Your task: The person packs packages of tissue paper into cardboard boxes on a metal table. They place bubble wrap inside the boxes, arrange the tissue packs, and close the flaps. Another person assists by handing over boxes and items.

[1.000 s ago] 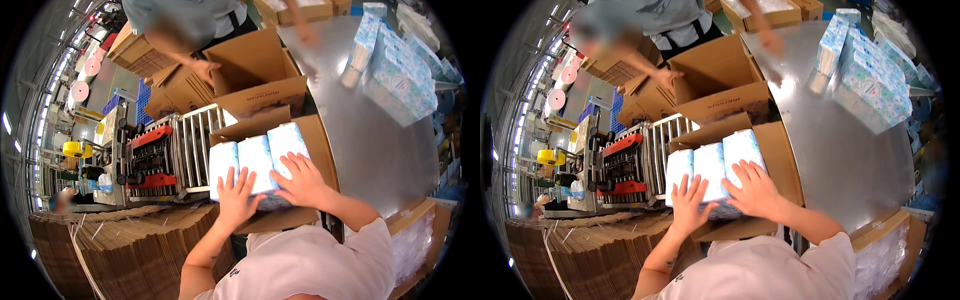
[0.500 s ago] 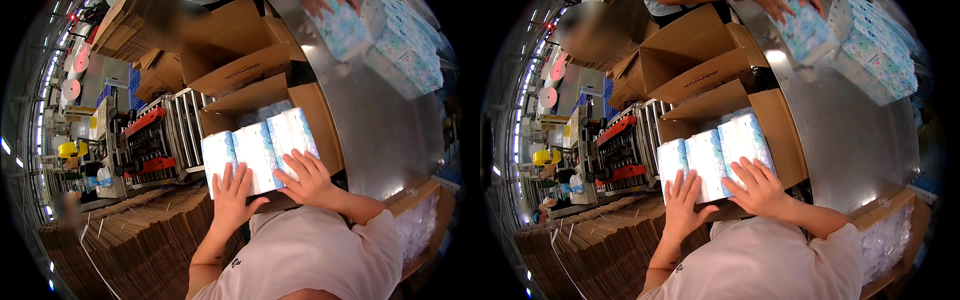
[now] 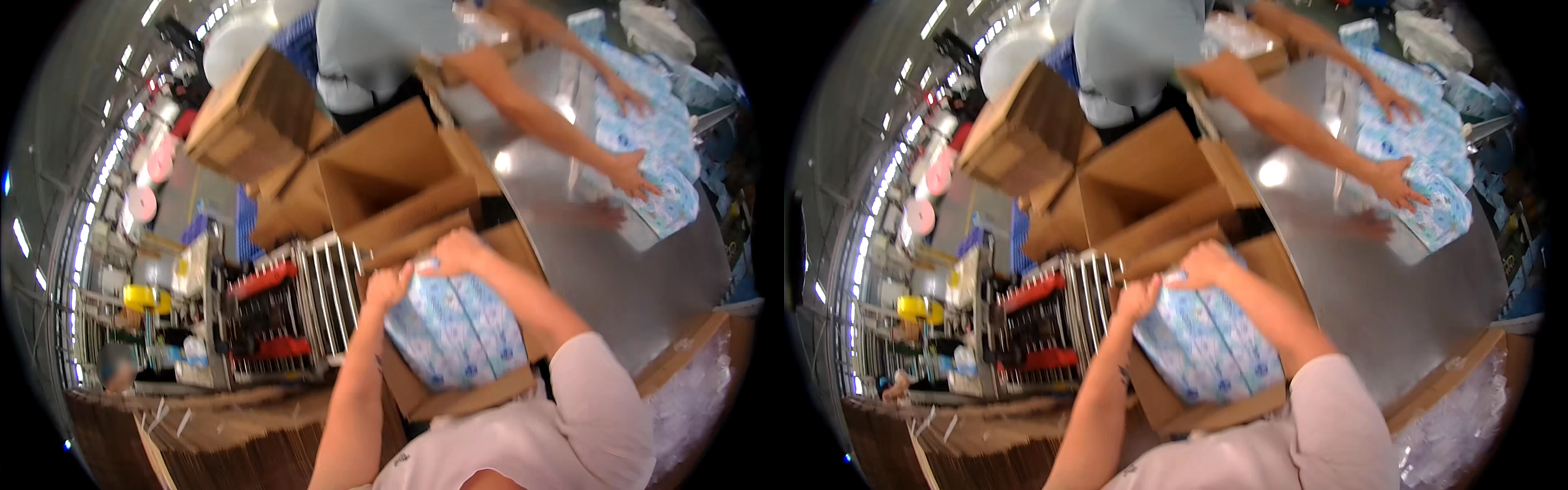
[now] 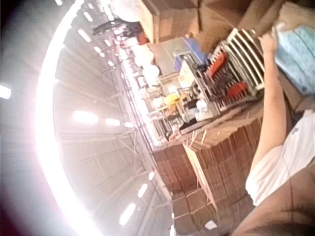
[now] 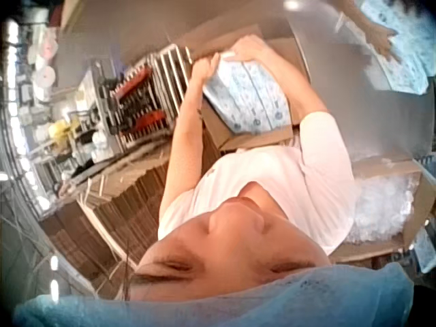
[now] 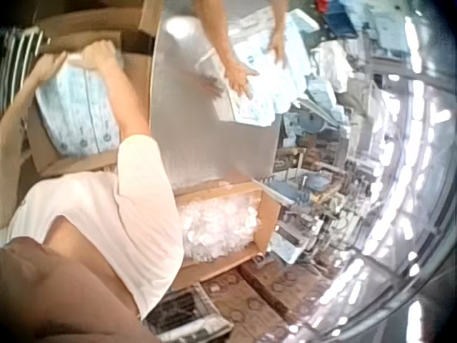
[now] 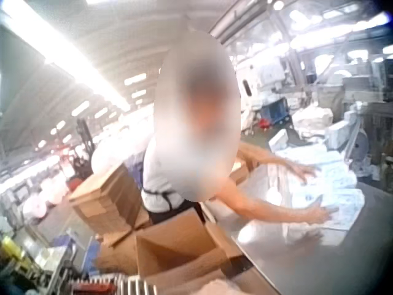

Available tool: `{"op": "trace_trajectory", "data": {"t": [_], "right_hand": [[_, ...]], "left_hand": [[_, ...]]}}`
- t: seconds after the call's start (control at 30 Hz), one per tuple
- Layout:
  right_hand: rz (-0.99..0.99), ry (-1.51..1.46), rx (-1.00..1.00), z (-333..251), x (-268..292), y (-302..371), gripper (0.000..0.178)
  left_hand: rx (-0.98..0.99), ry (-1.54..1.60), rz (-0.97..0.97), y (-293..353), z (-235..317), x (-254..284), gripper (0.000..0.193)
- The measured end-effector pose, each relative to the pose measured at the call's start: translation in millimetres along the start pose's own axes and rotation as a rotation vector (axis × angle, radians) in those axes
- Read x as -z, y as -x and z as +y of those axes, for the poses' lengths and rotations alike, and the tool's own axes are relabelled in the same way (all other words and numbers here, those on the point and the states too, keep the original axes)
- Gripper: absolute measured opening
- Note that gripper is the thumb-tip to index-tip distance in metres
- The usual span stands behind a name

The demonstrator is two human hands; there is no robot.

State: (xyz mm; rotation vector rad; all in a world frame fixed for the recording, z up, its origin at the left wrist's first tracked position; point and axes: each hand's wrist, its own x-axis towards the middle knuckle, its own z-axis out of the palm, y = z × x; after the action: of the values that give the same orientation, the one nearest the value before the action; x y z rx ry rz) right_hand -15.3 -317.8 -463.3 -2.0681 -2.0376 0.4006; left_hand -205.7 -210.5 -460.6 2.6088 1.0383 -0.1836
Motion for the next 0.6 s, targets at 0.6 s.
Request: {"op": "trace_trajectory", "data": {"t": [0.6], "right_hand": [[0.373,0.086,-0.031,-3,-124,45,0.057]], "left_hand": [[-0.067,-0.009,0.449,-15,-11,-150,0.045]]}}
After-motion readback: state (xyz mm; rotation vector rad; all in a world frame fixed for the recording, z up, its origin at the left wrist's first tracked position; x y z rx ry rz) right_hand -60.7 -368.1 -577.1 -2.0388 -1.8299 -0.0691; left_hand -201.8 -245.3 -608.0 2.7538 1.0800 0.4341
